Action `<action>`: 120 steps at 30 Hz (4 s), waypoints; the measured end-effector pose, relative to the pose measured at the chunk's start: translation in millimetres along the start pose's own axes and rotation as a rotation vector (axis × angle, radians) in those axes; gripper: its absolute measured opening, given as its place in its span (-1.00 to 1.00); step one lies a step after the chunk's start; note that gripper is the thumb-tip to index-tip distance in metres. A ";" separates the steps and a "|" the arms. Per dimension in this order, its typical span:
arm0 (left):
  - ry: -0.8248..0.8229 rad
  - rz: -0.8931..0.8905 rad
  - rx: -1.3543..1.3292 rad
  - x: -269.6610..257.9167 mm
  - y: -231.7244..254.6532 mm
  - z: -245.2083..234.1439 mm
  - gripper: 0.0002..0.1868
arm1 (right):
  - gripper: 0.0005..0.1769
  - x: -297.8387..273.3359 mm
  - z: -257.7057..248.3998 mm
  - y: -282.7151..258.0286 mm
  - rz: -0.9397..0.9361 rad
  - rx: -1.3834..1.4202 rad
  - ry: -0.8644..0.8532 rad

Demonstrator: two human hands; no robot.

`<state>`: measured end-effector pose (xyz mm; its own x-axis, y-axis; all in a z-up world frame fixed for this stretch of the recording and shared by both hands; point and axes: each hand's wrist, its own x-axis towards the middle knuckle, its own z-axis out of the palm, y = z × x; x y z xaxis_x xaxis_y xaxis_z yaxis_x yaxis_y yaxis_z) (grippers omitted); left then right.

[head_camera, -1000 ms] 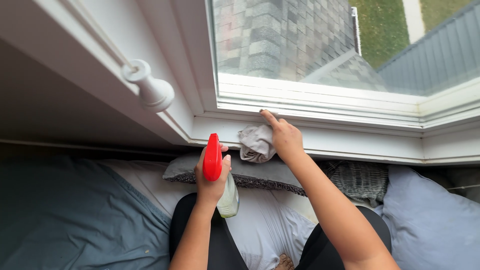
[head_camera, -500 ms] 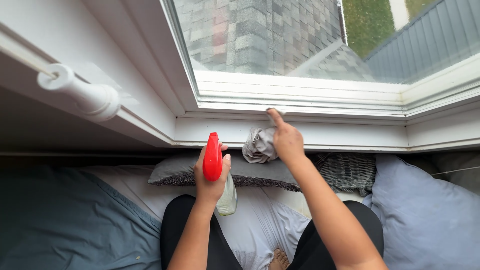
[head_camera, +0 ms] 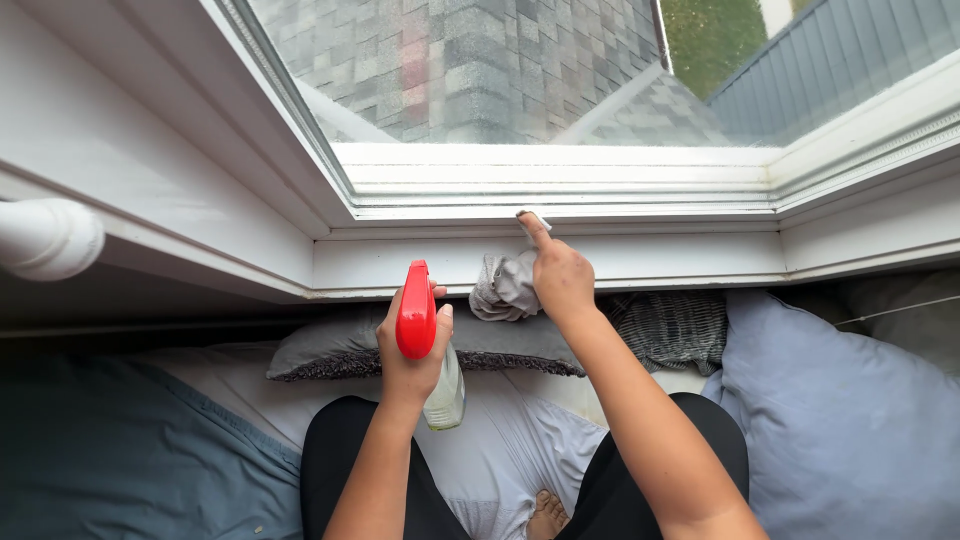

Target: The person cleans the window frame and sill using a spray bottle and a cloth. They spray the cleaning solution and wipe the surfaces thoroughly.

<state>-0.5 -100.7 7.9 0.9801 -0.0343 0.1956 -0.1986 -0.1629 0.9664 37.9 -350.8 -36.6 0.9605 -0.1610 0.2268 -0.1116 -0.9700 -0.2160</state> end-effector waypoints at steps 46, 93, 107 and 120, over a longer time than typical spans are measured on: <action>-0.097 -0.134 -0.077 1.4 29.6 40.2 -0.58 | -0.30 -19.5 -28.5 127.2 0.310 0.029 0.132; -0.147 -0.093 -0.012 -4.9 48.8 56.0 -0.52 | -0.26 -28.7 -91.9 297.6 0.521 -0.188 0.130; -0.142 -0.133 -0.026 5.8 37.9 39.8 -0.54 | -0.15 -15.3 -69.8 290.2 0.628 -0.253 0.102; -0.177 -0.092 -0.086 -1.4 41.0 52.8 -0.51 | -0.24 -22.1 -51.1 270.1 0.567 0.309 0.226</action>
<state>-10.1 -159.5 38.5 0.9771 -0.1967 0.0808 -0.0999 -0.0891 0.9910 -26.4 -618.6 -51.4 0.6944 -0.6957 0.1839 -0.4717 -0.6330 -0.6138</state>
